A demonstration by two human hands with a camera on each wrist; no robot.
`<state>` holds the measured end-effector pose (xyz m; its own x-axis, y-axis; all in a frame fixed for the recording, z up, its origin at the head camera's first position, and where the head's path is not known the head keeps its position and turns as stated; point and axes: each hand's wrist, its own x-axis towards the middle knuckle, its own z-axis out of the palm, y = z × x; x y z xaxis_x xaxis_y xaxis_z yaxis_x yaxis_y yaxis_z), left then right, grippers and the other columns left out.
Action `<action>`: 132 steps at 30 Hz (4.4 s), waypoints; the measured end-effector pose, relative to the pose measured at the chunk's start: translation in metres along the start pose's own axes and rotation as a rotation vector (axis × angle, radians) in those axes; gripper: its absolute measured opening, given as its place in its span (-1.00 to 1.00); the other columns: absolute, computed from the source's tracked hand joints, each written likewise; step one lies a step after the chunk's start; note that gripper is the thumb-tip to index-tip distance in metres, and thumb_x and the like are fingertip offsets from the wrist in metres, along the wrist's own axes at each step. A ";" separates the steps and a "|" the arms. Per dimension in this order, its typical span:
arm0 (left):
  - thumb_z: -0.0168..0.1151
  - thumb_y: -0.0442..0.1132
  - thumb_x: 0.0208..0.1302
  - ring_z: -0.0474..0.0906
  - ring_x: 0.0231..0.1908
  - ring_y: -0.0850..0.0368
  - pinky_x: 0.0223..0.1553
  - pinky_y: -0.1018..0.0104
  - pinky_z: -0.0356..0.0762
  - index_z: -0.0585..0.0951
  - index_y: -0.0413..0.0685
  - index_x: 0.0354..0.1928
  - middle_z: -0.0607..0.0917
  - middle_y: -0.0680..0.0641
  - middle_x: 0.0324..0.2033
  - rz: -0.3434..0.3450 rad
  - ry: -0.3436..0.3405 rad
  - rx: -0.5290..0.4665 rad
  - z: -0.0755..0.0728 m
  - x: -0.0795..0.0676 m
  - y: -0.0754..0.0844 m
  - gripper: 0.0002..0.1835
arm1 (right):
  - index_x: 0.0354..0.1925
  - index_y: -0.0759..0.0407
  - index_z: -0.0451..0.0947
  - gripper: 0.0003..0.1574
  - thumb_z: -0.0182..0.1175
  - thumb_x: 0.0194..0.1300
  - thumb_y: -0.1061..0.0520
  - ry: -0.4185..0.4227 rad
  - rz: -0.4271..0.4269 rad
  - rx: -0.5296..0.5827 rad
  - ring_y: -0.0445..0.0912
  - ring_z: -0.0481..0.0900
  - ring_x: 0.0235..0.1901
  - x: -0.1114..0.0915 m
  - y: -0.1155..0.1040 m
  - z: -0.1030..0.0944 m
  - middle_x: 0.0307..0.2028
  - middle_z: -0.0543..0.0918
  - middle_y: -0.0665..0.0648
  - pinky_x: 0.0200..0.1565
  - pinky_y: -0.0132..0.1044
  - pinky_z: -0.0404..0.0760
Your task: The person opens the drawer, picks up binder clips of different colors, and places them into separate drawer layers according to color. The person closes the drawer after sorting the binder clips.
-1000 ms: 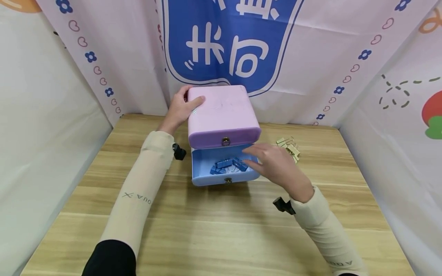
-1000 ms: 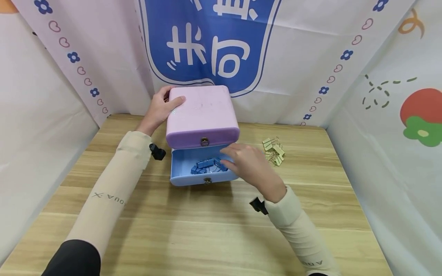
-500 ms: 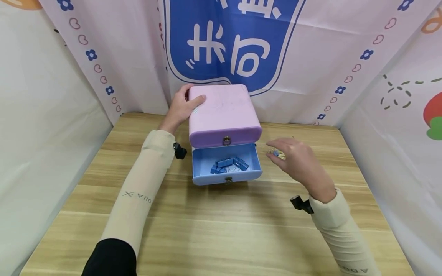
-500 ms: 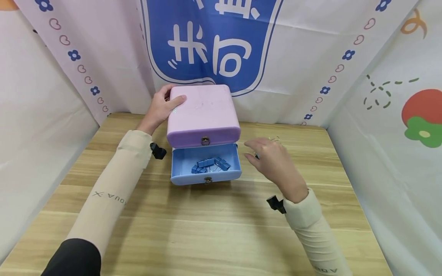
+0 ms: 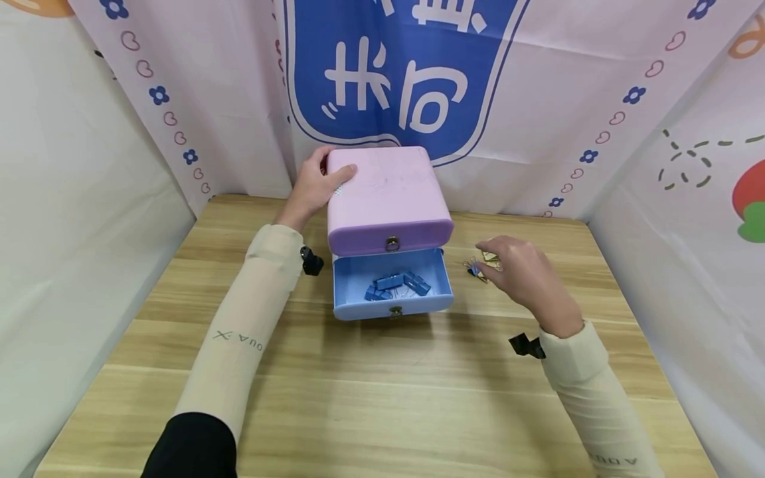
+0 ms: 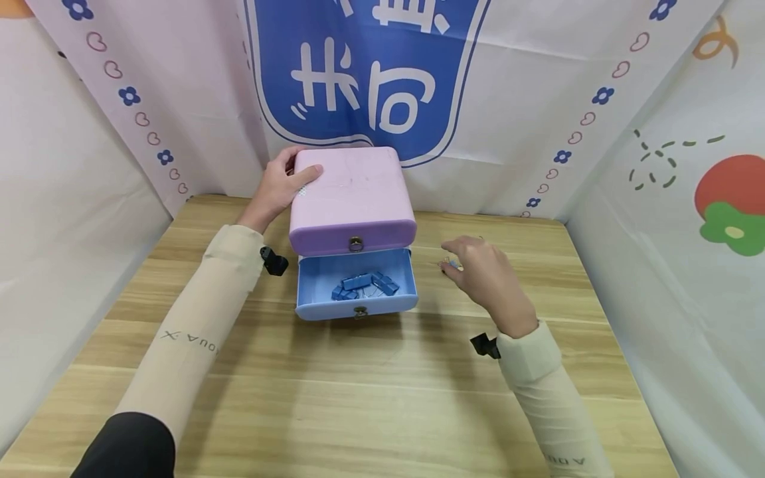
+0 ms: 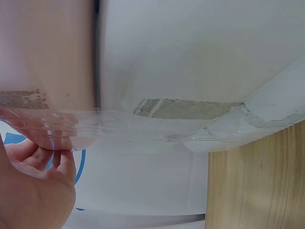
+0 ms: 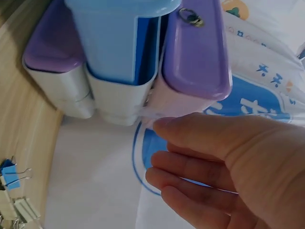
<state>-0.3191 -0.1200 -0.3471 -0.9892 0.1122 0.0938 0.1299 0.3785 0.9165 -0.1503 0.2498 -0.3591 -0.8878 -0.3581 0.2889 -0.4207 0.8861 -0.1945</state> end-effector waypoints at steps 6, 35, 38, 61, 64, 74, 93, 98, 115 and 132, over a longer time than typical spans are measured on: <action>0.33 0.23 0.40 0.37 0.41 0.01 0.51 0.04 0.36 0.26 0.12 0.60 0.39 -0.07 0.54 -0.010 0.001 -0.003 0.000 0.001 0.001 -0.14 | 0.12 0.35 0.71 -0.58 0.44 0.36 0.19 -0.068 0.053 0.028 0.21 0.79 0.01 0.006 0.018 0.011 0.07 0.79 0.33 0.05 0.13 0.74; 0.34 0.23 0.39 0.38 0.39 0.00 0.50 0.05 0.37 0.26 0.10 0.60 0.40 -0.09 0.52 -0.009 -0.003 0.008 0.001 0.000 0.003 -0.13 | 0.01 0.38 0.74 -0.69 0.42 0.34 0.25 -0.241 0.144 0.023 0.24 0.73 -0.01 0.043 0.065 0.082 -0.04 0.80 0.37 0.12 0.15 0.67; 0.33 0.24 0.39 0.37 0.40 0.00 0.51 0.04 0.36 0.26 0.12 0.60 0.39 -0.08 0.53 -0.016 -0.003 0.009 0.001 0.000 0.002 -0.14 | -0.01 0.37 0.75 -0.72 0.39 0.36 0.26 -0.258 0.153 0.004 0.23 0.73 -0.03 0.044 0.069 0.088 -0.07 0.81 0.34 0.10 0.14 0.68; 0.33 0.21 0.41 0.37 0.40 -0.02 0.51 0.04 0.35 0.25 0.08 0.61 0.39 -0.10 0.53 -0.012 0.005 -0.003 0.002 0.000 0.003 -0.14 | -0.26 0.22 0.79 -0.94 0.43 0.35 0.22 -0.226 0.120 0.015 0.04 0.71 -0.29 0.047 0.074 0.091 -0.27 0.83 0.19 -0.09 0.05 0.71; 0.33 0.20 0.41 0.37 0.40 -0.02 0.51 0.04 0.35 0.26 0.09 0.60 0.39 -0.10 0.53 -0.014 0.002 0.000 0.002 0.000 0.003 -0.15 | -0.23 0.22 0.79 -0.93 0.41 0.38 0.22 -0.231 0.140 0.027 0.03 0.70 -0.29 0.045 0.073 0.090 -0.25 0.83 0.20 -0.11 0.01 0.72; 0.32 0.20 0.41 0.37 0.41 -0.01 0.52 0.05 0.35 0.25 0.10 0.61 0.38 -0.09 0.54 -0.020 0.004 -0.004 0.002 0.000 0.003 -0.15 | -0.19 0.23 0.79 -0.89 0.41 0.39 0.19 -0.160 0.163 0.083 -0.05 0.66 -0.38 0.037 0.061 0.072 -0.29 0.83 0.18 -0.21 -0.07 0.69; 0.33 0.21 0.41 0.37 0.41 -0.01 0.52 0.06 0.35 0.25 0.09 0.60 0.38 -0.09 0.54 -0.017 0.010 -0.003 0.001 -0.001 0.001 -0.14 | -0.27 0.15 0.79 -0.92 0.44 0.36 0.15 0.024 0.027 0.057 -0.10 0.57 -0.45 0.014 0.031 0.041 -0.39 0.79 0.06 -0.34 -0.16 0.55; 0.32 0.23 0.40 0.37 0.40 -0.01 0.51 0.05 0.36 0.25 0.12 0.60 0.38 -0.08 0.54 -0.023 0.009 -0.002 0.002 0.000 0.001 -0.14 | -0.26 0.15 0.80 -0.92 0.46 0.35 0.15 0.061 -0.003 0.062 -0.11 0.60 -0.44 0.007 0.021 0.032 -0.38 0.79 0.06 -0.34 -0.18 0.56; 0.32 0.24 0.40 0.37 0.41 0.01 0.51 0.07 0.35 0.25 0.14 0.61 0.38 -0.07 0.54 -0.029 0.004 -0.003 0.001 0.000 0.001 -0.14 | -0.13 0.18 0.82 -0.84 0.48 0.31 0.19 0.118 -0.161 0.099 -0.09 0.78 -0.31 0.003 -0.017 0.006 -0.24 0.86 0.10 -0.23 -0.13 0.79; 0.32 0.26 0.39 0.36 0.40 -0.01 0.51 0.04 0.35 0.25 0.14 0.61 0.38 -0.08 0.54 -0.027 0.002 0.000 0.001 0.001 0.000 -0.13 | -0.13 0.19 0.81 -0.87 0.43 0.37 0.19 -0.048 -0.258 0.103 -0.06 0.81 -0.21 0.028 -0.041 0.027 -0.19 0.86 0.08 -0.09 -0.13 0.80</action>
<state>-0.3197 -0.1190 -0.3473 -0.9925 0.1004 0.0700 0.1033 0.3814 0.9186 -0.1637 0.1957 -0.3688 -0.7557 -0.5840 0.2966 -0.6486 0.7302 -0.2148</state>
